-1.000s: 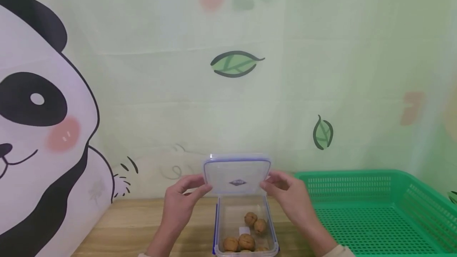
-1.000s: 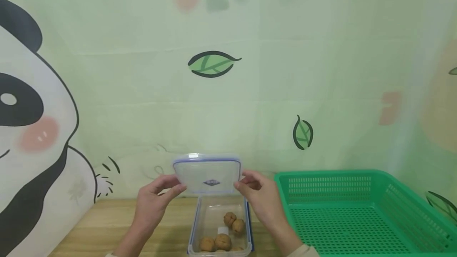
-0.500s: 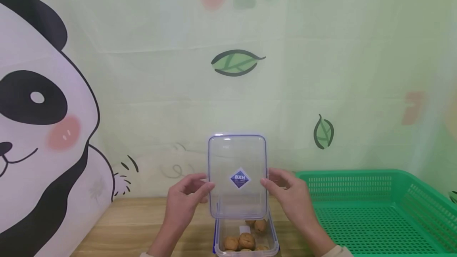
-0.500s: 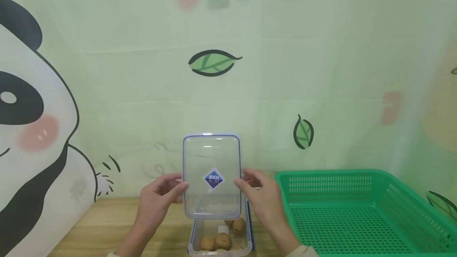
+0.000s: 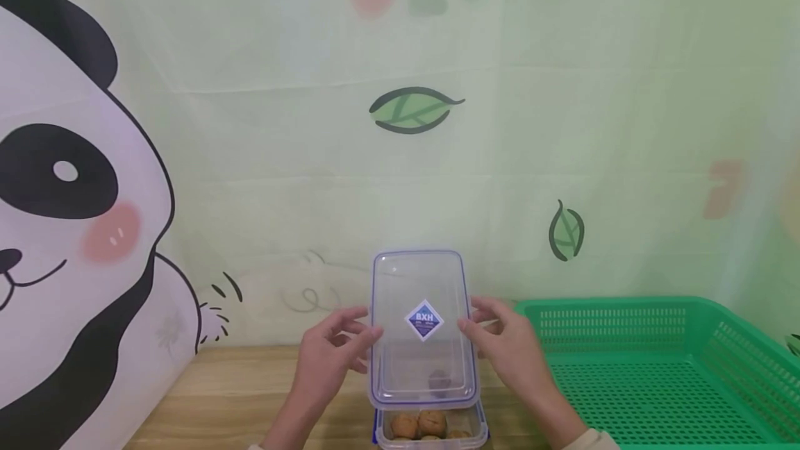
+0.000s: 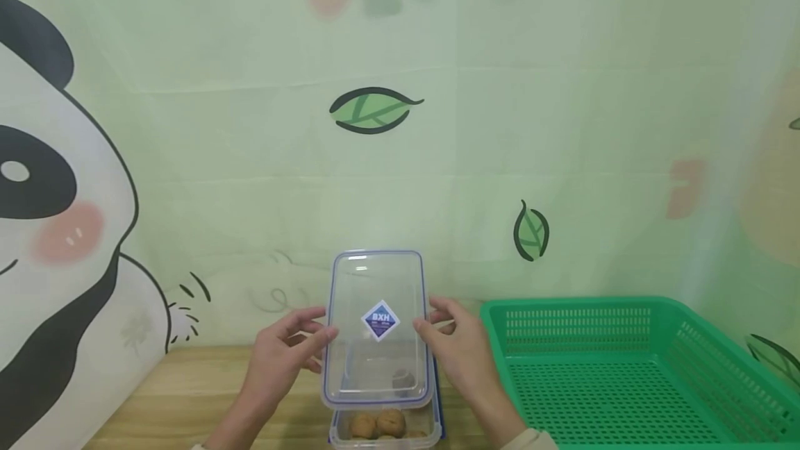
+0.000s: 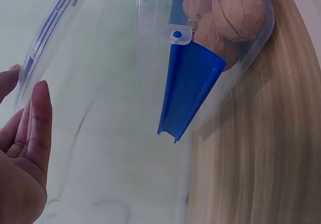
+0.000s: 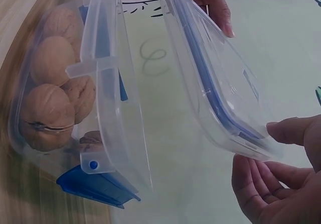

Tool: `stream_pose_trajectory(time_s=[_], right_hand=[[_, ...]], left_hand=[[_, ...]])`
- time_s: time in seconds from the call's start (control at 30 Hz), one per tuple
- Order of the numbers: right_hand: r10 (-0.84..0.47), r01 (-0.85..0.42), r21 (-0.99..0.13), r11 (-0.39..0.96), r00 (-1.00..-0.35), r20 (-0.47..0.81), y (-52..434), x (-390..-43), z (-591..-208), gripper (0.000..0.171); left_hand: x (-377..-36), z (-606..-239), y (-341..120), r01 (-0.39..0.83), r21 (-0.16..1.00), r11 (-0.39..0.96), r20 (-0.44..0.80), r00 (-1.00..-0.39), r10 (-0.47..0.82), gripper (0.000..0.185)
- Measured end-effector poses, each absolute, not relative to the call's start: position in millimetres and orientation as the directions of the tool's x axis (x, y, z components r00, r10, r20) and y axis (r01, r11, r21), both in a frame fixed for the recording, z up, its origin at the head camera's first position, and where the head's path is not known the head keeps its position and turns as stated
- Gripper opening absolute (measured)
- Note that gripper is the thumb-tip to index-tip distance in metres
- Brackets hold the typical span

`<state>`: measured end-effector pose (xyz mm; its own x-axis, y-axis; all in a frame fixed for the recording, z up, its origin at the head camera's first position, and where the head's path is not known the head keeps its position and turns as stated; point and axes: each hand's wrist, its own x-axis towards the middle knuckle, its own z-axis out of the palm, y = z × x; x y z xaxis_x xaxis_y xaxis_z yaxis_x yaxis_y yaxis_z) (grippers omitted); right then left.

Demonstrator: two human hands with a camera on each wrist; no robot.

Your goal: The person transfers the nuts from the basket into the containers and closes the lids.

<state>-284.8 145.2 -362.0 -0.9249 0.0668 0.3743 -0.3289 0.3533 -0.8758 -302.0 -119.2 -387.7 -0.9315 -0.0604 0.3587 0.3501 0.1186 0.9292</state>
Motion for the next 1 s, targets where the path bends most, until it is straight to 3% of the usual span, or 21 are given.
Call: stream_pose_trajectory(time_s=[0.57,1.0], right_hand=[[0.032,-0.237,-0.863,0.446,-0.959,0.280,142.3,-286.5,-369.4,0.047],[0.051,-0.230,-0.789,0.570,-0.948,0.314,136.8,-282.5,-385.7,0.045]], left_hand=[[-296.5,-395.8,-122.0,0.250,0.959,0.135,0.247,-0.968,0.038,0.049],[-296.1,-409.2,-124.1,0.174,0.960,0.218,0.148,-0.980,0.130,0.053]])
